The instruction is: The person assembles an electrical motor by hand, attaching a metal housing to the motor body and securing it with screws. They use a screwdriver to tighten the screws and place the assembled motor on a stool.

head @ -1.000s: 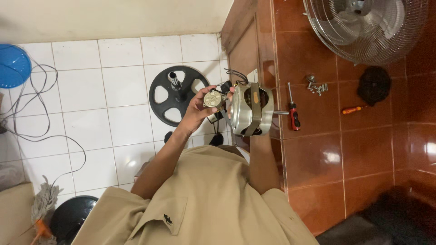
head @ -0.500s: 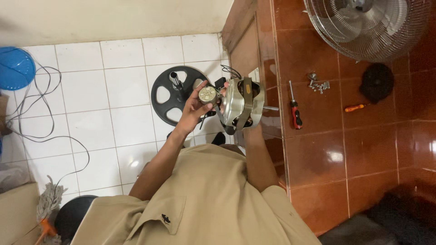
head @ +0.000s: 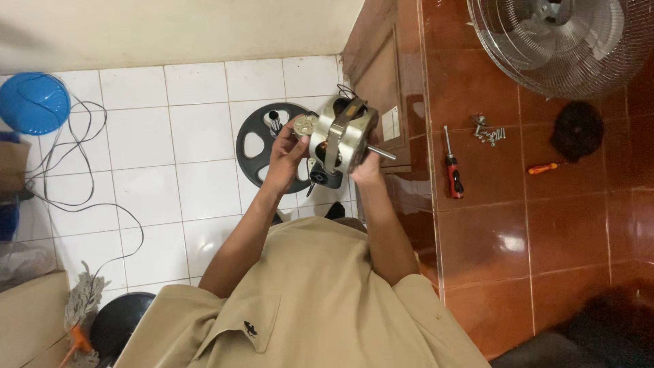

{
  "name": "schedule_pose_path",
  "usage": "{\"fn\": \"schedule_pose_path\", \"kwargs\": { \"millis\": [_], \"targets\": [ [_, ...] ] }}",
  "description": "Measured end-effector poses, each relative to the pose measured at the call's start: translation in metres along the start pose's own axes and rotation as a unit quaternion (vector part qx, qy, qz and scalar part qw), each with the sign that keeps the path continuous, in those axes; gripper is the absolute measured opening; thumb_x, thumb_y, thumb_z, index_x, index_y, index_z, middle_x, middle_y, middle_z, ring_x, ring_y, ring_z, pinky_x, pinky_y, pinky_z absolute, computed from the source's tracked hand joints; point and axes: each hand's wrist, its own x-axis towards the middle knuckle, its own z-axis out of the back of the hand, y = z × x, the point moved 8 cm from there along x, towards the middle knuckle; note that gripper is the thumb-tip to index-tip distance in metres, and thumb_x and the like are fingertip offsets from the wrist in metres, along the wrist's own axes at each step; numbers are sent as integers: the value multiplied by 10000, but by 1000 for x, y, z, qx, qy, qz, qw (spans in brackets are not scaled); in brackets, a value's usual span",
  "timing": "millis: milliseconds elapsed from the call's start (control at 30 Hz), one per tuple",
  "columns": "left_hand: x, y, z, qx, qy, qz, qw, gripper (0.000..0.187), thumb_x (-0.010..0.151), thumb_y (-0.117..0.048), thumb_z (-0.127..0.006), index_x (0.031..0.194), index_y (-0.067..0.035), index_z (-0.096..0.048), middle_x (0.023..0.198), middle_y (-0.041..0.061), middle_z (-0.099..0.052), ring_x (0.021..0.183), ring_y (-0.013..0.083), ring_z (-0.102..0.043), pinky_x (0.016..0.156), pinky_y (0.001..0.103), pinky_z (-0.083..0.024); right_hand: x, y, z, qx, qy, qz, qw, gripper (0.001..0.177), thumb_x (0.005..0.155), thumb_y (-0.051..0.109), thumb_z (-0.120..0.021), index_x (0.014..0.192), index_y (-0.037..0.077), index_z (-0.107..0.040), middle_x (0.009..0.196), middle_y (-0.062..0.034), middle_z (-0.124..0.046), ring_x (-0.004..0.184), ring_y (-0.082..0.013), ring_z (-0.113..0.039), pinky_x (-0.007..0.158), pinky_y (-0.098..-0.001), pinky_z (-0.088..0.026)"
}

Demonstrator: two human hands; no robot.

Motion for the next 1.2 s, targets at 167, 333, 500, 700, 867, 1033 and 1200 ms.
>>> {"fn": "schedule_pose_path", "kwargs": {
  "millis": [167,333,500,700,867,1033,1200],
  "targets": [
    [3,-5,14,-72,-10,-20,997,573,1009,-8,-576,1550,-62,-394,1463,94,-566,1320,204,-569,1085,351,-496,13,-15,-2,-131,53,16,990,825,890,565,-759,1455,14,-516,1420,-120,-612,1319,-278,-599,1145,-455,-492],
    [4,-14,31,-99,0,-25,995,580,1017,-12,-555,1566,-73,-378,1503,110,-536,1381,226,-526,1171,366,-440,18,-33,2,-171,18,50,984,852,840,553,-835,1422,9,-532,1348,-95,-618,1259,-244,-608,1088,-419,-508],
    [4,-22,49,-110,-30,44,992,594,1059,-155,-512,1609,-106,-293,1546,106,-469,1384,227,-500,1160,385,-426,24,-50,5,-163,-7,50,985,768,850,481,-853,1392,42,-530,1240,-55,-623,1150,-216,-631,1002,-405,-533],
    [3,-40,57,-34,-12,72,997,729,1061,-537,-362,1632,-110,-211,1637,101,-356,1506,247,-363,1221,434,-336,27,-69,-10,-155,-33,66,985,711,861,410,-849,1383,54,-524,1186,-56,-644,1098,-203,-640,968,-370,-539],
    [3,-48,65,-51,22,36,998,808,1060,-622,-356,1637,-66,-253,1666,157,-337,1538,292,-316,1262,439,-267,18,-74,-29,-181,-40,115,976,621,853,363,-852,1298,45,-559,1119,-47,-648,1021,-185,-644,905,-367,-536],
    [2,-49,80,-7,27,19,999,813,1016,-614,-437,1629,-115,-247,1656,108,-330,1527,261,-310,1245,421,-270,16,-87,-56,-200,-21,118,972,593,901,395,-828,1275,-3,-598,1120,-72,-658,1036,-190,-641,922,-348,-518],
    [0,-27,102,14,8,76,997,739,989,-539,-550,1530,-60,-397,1474,132,-527,1355,269,-504,1111,434,-440,11,-95,-64,-182,-61,102,976,629,854,415,-808,1288,23,-577,1147,-70,-680,1075,-200,-658,941,-359,-538]
  ]
}}
